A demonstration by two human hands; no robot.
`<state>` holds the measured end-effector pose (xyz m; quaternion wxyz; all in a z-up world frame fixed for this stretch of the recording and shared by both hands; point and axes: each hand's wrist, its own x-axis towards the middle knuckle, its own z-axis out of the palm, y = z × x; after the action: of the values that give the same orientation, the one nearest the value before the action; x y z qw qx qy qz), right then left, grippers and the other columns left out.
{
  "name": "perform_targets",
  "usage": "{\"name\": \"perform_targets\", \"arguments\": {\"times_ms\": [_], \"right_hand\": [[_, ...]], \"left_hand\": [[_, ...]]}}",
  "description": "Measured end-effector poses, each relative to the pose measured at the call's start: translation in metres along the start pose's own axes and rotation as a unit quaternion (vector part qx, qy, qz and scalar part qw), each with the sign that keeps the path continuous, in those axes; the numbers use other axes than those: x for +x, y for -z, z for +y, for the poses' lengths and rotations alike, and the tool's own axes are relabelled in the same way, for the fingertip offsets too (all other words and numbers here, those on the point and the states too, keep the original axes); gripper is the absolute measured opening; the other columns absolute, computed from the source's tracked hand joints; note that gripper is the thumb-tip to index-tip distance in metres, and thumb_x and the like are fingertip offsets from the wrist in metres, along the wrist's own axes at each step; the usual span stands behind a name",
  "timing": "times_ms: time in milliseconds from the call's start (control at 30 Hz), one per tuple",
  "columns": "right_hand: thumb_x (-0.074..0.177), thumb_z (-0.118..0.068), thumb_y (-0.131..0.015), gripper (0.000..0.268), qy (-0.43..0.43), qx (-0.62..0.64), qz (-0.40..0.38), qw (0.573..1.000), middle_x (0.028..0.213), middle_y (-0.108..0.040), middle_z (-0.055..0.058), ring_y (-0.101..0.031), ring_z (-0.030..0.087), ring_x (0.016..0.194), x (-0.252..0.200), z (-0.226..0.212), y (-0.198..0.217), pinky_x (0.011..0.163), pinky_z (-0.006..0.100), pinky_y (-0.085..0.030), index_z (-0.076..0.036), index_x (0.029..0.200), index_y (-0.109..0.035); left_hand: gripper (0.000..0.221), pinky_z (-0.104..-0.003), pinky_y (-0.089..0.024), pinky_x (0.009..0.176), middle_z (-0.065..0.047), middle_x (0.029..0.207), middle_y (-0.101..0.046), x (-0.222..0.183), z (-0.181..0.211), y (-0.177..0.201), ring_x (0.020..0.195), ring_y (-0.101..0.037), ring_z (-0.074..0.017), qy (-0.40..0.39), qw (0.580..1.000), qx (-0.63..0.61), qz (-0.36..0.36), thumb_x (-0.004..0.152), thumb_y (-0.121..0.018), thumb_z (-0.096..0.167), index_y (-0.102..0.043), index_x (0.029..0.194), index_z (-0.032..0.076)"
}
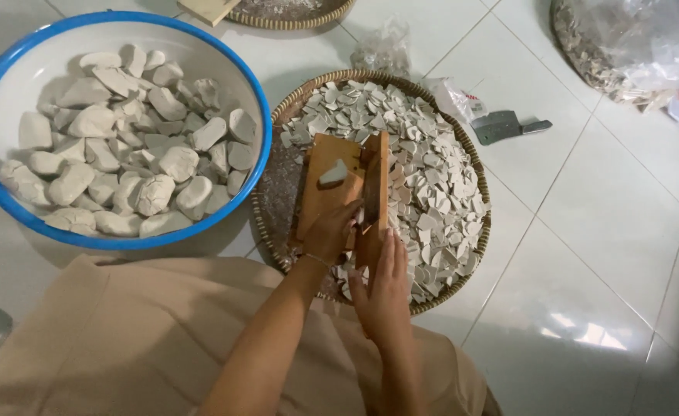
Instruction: Slicing chunks of food material into thin flakes using a manual wooden slicing tool.
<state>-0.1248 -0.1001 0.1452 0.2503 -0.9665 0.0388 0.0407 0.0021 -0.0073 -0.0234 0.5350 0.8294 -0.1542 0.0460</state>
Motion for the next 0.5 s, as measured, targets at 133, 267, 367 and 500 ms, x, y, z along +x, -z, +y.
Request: {"name": "perform_targets", "arguments": {"times_ms": [133,267,367,500], "right_hand": [[0.092,-0.031,-0.067,0.097,0.037,0.049,0.048,0.997,0.160,-0.019,0.037,-0.018,0.059,0.146,0.003,0.025,-0.032,0.113,0.070,-0.023,0.005,0.161,-0.008],[0.088,-0.019,-0.068,0.099,0.061,0.091,0.066,0.992,0.159,-0.023,0.035,-0.036,0.059,0.138,0.007,0.040,-0.058,0.106,0.068,-0.039,-0.002,0.162,-0.005],[0.085,-0.018,-0.069,0.096,0.062,0.062,0.093,0.992,0.157,-0.028,0.033,-0.042,0.057,0.134,0.006,0.038,-0.065,0.103,0.065,-0.044,-0.004,0.162,-0.015],[0.085,-0.022,-0.069,0.093,0.032,-0.002,0.113,0.993,0.155,-0.033,0.027,-0.053,0.053,0.127,0.003,0.038,-0.073,0.090,0.056,-0.056,-0.013,0.163,-0.020]], "left_hand": [[0.046,-0.042,-0.055,0.101,-0.016,0.122,-0.071,-0.006,0.013,0.007,0.116,-0.067,-0.0333,-0.027,0.999,-0.001,0.022,0.103,-0.053,0.010,-0.052,0.149,0.017],[0.042,-0.041,-0.052,0.105,-0.009,0.126,-0.069,-0.007,0.001,0.001,0.120,-0.065,-0.0299,0.014,1.000,0.010,-0.004,0.106,-0.050,0.026,-0.052,0.148,0.023],[0.042,-0.040,-0.053,0.104,-0.012,0.127,-0.069,-0.006,-0.046,-0.032,0.119,-0.065,-0.0300,0.000,0.998,0.068,0.015,0.107,-0.051,0.030,-0.051,0.149,0.024],[0.043,-0.047,-0.051,0.108,-0.016,0.134,-0.066,-0.014,-0.035,-0.017,0.124,-0.062,-0.0357,0.029,0.998,0.054,-0.027,0.108,-0.047,0.032,-0.049,0.150,0.024]]}}
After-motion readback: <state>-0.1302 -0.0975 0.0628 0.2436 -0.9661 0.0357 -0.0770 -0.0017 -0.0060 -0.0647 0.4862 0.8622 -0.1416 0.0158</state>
